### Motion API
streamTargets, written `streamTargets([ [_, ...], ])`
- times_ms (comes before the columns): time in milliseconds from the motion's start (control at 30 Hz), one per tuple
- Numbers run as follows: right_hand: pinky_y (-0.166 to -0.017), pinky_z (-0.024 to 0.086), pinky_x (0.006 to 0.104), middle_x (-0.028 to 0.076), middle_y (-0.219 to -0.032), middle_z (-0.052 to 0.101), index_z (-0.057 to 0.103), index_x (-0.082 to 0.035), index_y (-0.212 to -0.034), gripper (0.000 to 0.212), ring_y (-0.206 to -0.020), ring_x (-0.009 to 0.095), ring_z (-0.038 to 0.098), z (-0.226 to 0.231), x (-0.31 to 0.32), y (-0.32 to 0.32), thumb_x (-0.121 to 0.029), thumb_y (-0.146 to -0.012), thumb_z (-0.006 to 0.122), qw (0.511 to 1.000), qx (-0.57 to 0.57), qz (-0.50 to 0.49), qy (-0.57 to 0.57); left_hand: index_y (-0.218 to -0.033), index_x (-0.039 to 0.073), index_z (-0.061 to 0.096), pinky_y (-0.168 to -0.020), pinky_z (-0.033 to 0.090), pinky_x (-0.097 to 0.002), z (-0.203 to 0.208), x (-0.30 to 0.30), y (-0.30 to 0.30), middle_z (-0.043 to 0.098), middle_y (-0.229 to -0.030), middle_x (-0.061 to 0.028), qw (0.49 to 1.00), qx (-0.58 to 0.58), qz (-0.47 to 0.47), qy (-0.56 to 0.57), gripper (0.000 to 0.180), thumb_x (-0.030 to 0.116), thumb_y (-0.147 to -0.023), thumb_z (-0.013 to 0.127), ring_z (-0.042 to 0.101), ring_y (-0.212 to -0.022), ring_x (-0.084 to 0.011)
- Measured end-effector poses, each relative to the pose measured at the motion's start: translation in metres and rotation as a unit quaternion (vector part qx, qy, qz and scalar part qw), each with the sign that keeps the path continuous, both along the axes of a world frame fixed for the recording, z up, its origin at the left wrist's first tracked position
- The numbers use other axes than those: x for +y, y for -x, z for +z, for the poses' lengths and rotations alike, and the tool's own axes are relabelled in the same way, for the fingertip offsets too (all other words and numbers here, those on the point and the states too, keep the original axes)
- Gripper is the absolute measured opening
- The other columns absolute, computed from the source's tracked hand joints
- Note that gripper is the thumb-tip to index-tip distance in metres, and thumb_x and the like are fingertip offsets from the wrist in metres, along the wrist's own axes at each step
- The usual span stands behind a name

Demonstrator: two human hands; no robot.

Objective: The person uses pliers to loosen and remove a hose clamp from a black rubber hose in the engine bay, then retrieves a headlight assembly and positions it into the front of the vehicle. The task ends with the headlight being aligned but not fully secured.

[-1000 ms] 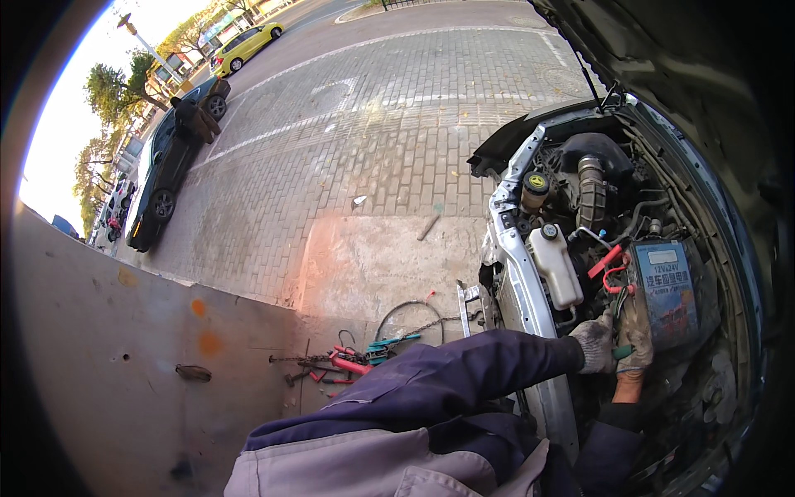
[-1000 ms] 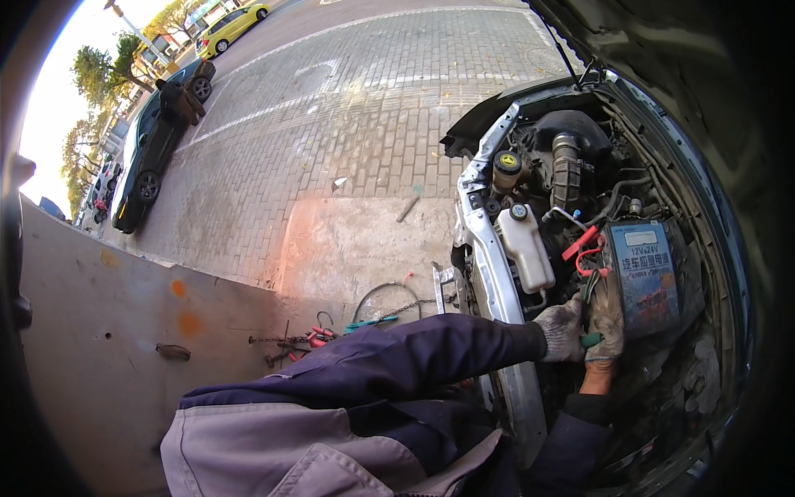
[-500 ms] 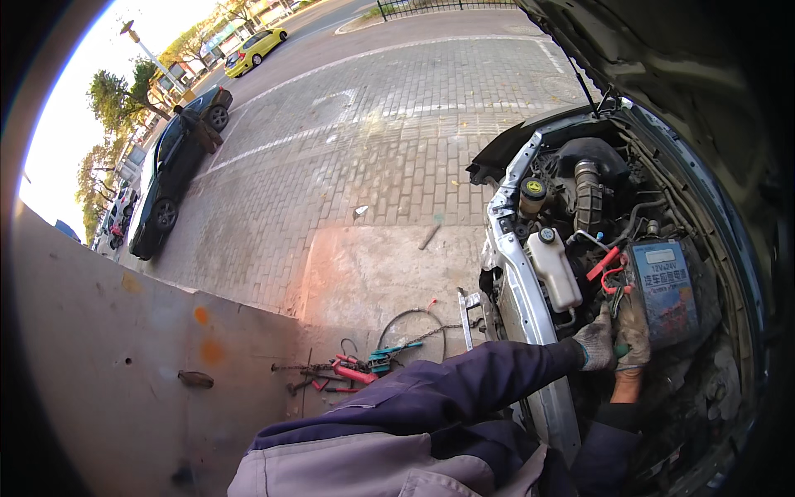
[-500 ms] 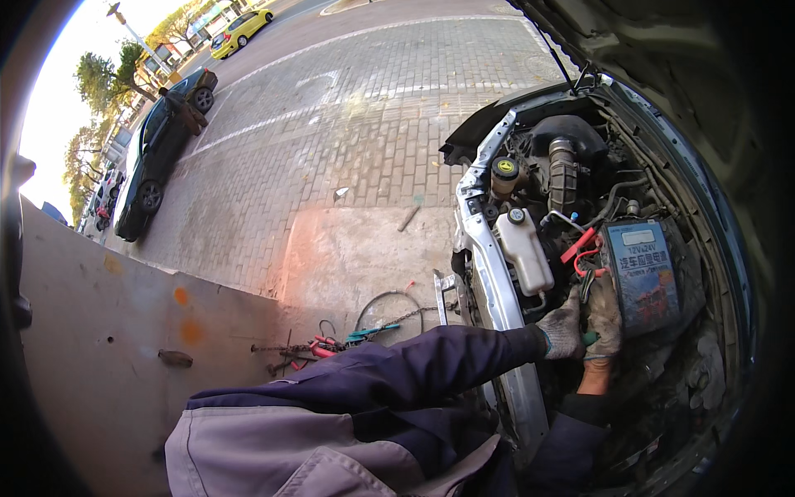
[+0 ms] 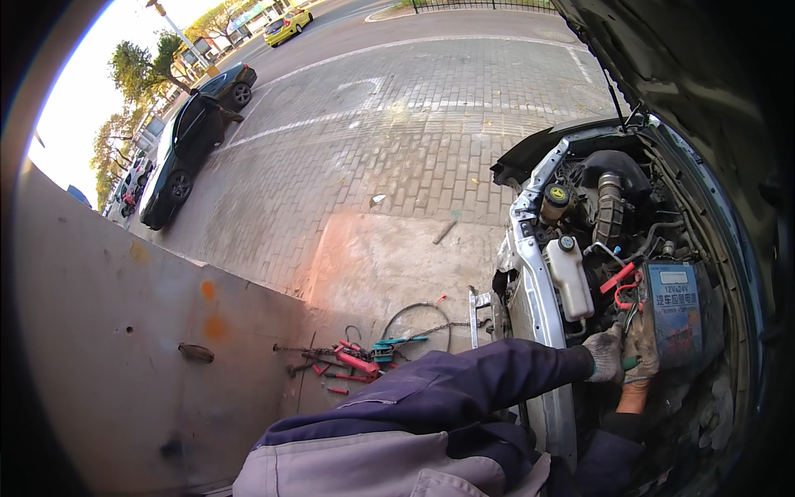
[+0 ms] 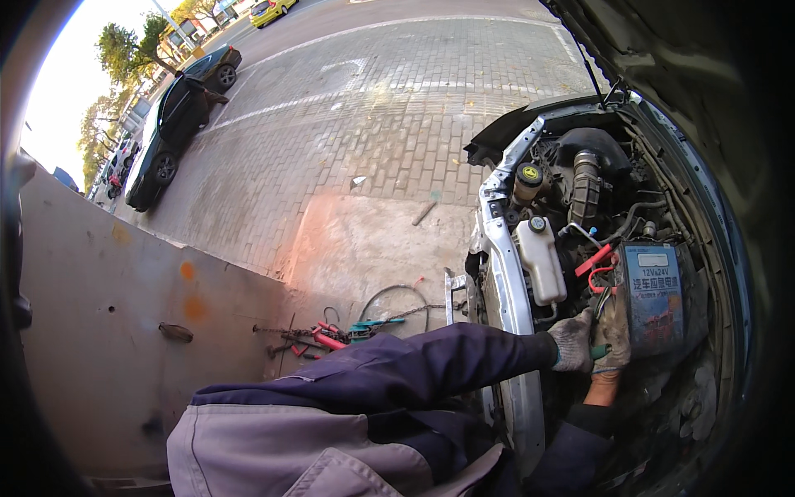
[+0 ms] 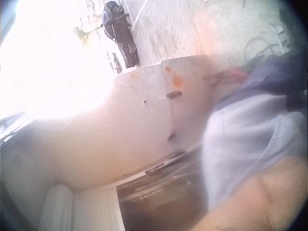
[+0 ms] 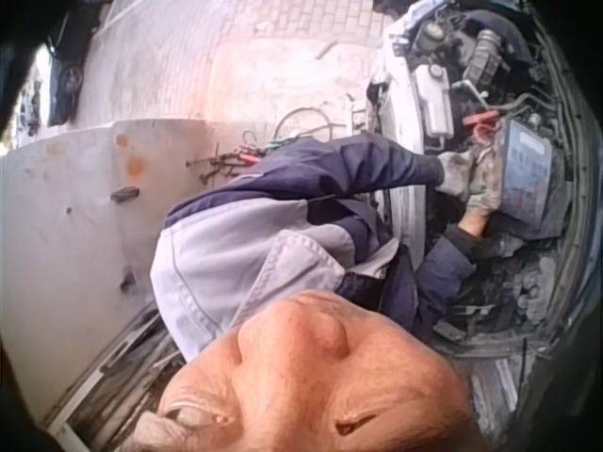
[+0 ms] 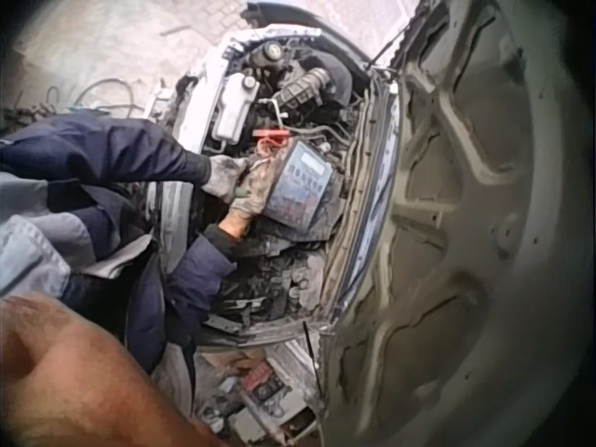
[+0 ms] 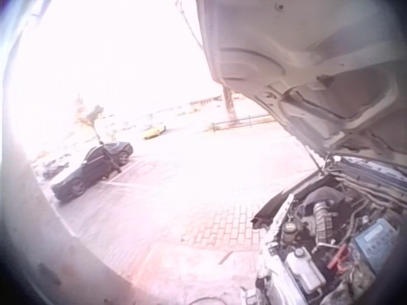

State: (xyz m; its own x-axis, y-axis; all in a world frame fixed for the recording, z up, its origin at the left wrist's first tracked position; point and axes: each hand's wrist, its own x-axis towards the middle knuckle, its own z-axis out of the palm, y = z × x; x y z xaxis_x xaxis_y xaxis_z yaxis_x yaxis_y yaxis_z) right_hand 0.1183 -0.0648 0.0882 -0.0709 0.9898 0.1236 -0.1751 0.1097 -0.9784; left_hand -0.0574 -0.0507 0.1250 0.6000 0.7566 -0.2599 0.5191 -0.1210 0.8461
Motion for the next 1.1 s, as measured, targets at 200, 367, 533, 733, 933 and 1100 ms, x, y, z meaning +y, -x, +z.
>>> streamTargets([
  [200,-0.124,0.039,0.0421,0.022,-0.164,0.052,0.041,0.005,-0.166,0.086,-0.148,0.030,0.052,-0.011,0.002,-0.009,-0.049,-0.104,0.065,0.994,0.103,-0.010,-0.044,-0.163,-0.020,0.018,-0.092,0.062,-0.0442,-0.003,-0.008,-0.011,0.073,-0.123,-0.0323,0.998,-0.024,0.026,-0.044,0.127,0.034,-0.072,0.088,0.076,-0.110,-0.0412],
  [367,-0.105,0.055,0.0378,0.017,-0.143,0.068,0.061,0.006,-0.150,0.061,-0.121,0.026,0.068,-0.026,0.007,-0.026,-0.033,-0.104,0.070,0.991,0.101,-0.087,0.018,-0.156,-0.017,0.038,-0.092,0.062,-0.0465,-0.005,-0.010,-0.012,0.075,-0.119,-0.0315,0.994,-0.011,0.032,-0.100,0.107,0.043,-0.079,0.083,0.076,-0.110,-0.0423],
  [533,-0.087,0.056,0.0376,0.007,-0.101,0.077,0.078,0.002,-0.115,0.042,-0.091,0.021,0.070,-0.023,0.003,-0.007,-0.038,-0.107,0.068,0.931,0.043,-0.343,0.121,-0.129,-0.003,0.062,-0.087,0.060,-0.0505,-0.016,-0.005,-0.009,0.077,-0.101,-0.0278,0.990,-0.059,0.038,-0.124,0.060,0.041,-0.090,0.076,0.077,-0.100,-0.0438],
  [733,-0.100,0.055,0.0374,0.010,-0.114,0.078,0.077,-0.001,-0.129,0.035,-0.109,0.022,0.071,0.013,-0.032,0.031,-0.027,-0.109,0.066,0.932,-0.181,-0.311,-0.047,-0.137,-0.004,0.057,-0.083,0.059,-0.0513,-0.025,0.002,-0.009,0.076,-0.103,-0.0261,0.982,-0.026,-0.032,-0.183,0.068,0.049,-0.096,0.070,0.077,-0.094,-0.0431],
  [933,-0.101,0.058,0.0381,0.008,-0.123,0.077,0.071,-0.002,-0.134,0.056,-0.111,0.021,0.072,0.027,-0.050,0.052,-0.015,-0.084,0.094,0.930,-0.166,-0.299,0.133,-0.130,0.007,0.072,-0.098,0.060,-0.0433,-0.028,0.059,0.027,0.074,-0.128,-0.0132,0.942,-0.057,-0.309,-0.113,0.037,0.018,-0.095,0.071,0.072,-0.118,-0.0336],
  [1100,-0.091,0.060,0.0411,0.012,-0.107,0.079,0.071,-0.002,-0.122,0.045,-0.097,0.025,0.075,0.008,-0.066,0.055,-0.021,-0.087,0.092,0.925,-0.208,-0.250,0.199,-0.140,-0.002,0.069,-0.102,0.058,-0.0421,-0.045,0.102,0.047,0.077,-0.126,-0.0224,0.906,-0.069,-0.400,-0.121,0.042,0.015,-0.101,0.068,0.073,-0.119,-0.0373],
])
